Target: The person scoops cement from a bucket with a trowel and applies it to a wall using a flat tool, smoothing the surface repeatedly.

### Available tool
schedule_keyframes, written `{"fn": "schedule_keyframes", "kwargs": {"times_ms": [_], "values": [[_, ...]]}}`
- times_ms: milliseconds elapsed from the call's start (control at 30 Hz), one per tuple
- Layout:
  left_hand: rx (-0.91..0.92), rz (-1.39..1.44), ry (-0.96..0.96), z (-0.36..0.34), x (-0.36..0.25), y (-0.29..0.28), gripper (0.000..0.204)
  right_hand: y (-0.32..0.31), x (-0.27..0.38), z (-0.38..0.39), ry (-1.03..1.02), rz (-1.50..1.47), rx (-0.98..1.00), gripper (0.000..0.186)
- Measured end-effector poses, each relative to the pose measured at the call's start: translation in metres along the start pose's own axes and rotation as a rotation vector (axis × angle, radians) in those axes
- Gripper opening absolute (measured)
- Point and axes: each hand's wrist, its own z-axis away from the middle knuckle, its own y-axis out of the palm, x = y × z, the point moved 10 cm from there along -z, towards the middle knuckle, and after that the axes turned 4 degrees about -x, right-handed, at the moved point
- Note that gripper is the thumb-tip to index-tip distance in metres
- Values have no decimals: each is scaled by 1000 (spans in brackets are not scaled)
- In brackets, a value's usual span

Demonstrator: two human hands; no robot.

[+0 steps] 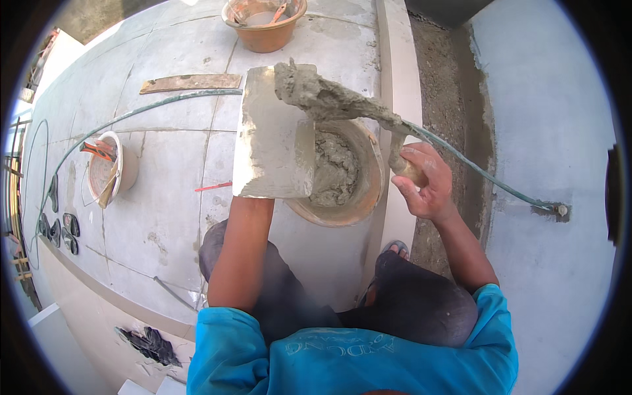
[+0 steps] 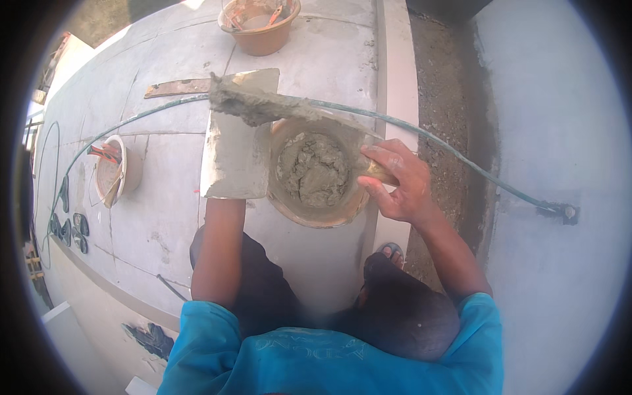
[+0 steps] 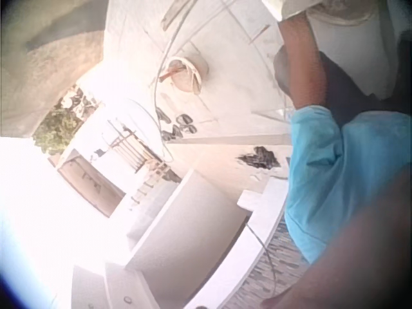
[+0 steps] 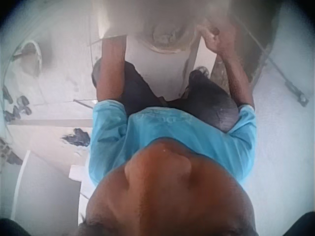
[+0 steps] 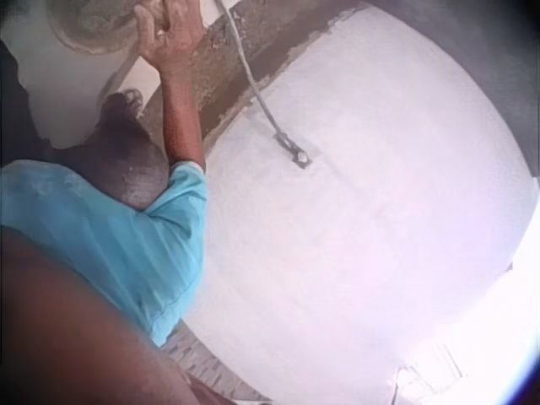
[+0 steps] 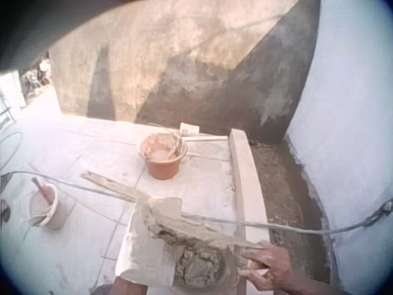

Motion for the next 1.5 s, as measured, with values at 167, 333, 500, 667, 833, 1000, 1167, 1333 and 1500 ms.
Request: {"fn": "schedule_keyframes", "kwargs": {"times_ms": [167,333,500,667,833,1000,1167,1333,1500], "values": [[29,179,-96,64,4,75,50,5,-10,5,-228,80,-282,47],[-39,221,-113,83,-8,103,49,-13,-9,37,-184,273,-227,46],[14,220,-108,71,0,104,56,-33,-16,78,-124,317,-220,41],[111,223,-106,51,-11,89,64,-56,-20,102,63,194,-226,35],[44,-14,-63,63,-4,85,64,-25,-39,70,522,-1054,24,49],[41,171,-155,84,20,94,60,18,-41,43,760,-1237,320,52],[23,316,-166,78,2,66,55,17,-50,80,905,-1013,511,49],[-15,368,-82,69,-18,33,50,20,-76,126,1079,-633,652,45],[125,24,208,59,-30,58,45,47,-71,89,597,-107,578,47]]}}
